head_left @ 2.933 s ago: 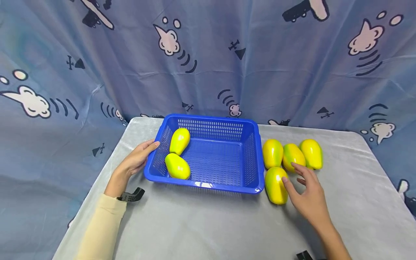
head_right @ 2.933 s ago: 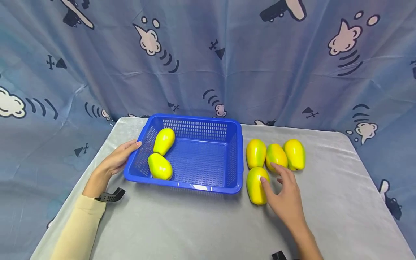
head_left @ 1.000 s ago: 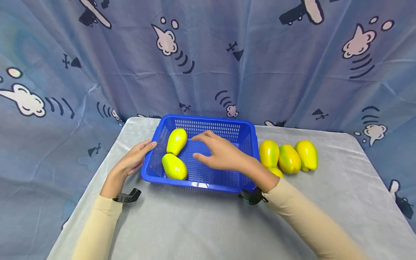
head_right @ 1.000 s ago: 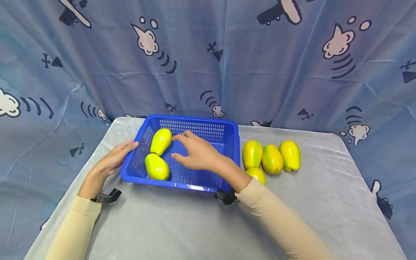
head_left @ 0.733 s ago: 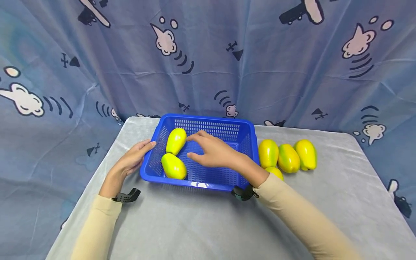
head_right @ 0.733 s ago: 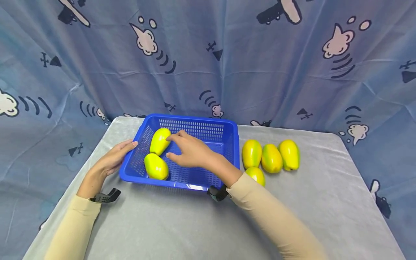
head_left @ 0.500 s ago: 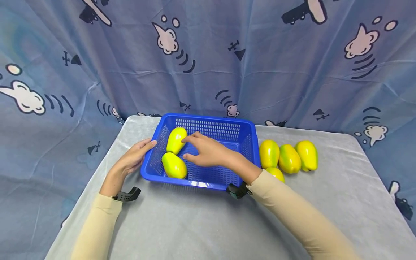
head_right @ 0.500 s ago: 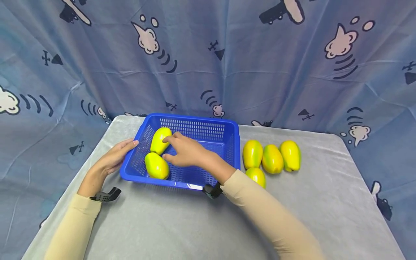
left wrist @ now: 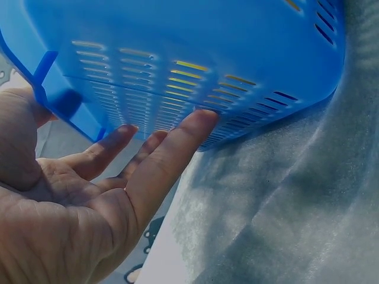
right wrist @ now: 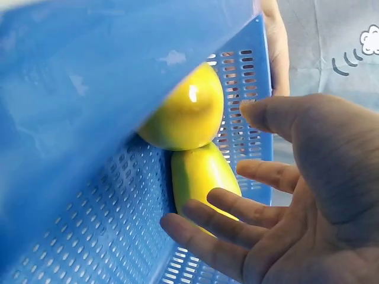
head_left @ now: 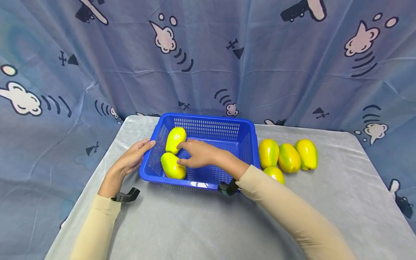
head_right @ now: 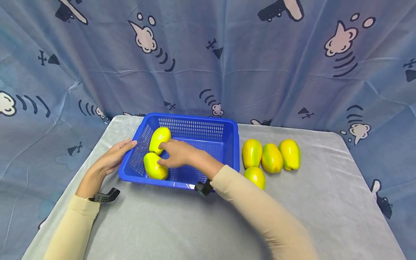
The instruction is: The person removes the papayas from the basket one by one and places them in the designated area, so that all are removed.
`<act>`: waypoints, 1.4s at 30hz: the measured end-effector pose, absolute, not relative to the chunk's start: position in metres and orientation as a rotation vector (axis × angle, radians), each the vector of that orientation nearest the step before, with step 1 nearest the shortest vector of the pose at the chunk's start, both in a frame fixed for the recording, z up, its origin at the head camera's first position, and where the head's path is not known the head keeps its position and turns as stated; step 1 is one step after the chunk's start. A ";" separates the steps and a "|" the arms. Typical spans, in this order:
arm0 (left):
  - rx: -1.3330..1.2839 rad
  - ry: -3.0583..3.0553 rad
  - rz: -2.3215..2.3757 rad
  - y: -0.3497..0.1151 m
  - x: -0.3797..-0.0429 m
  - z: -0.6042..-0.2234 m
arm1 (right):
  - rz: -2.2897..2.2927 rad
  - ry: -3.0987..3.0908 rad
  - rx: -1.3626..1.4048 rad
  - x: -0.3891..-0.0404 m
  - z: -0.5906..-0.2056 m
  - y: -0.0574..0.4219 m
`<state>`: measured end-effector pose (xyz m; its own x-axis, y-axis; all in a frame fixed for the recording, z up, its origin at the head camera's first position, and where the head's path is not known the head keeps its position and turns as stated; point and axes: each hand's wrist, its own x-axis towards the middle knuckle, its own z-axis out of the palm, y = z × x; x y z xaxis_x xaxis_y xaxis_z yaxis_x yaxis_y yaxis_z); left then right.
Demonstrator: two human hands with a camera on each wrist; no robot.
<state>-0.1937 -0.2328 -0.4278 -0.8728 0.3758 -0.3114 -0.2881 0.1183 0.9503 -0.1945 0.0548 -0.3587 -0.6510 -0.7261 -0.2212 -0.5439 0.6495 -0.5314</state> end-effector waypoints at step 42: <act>0.110 1.910 1.815 -0.231 -0.194 -0.427 | -0.418 2.341 -0.985 -0.197 -0.365 0.022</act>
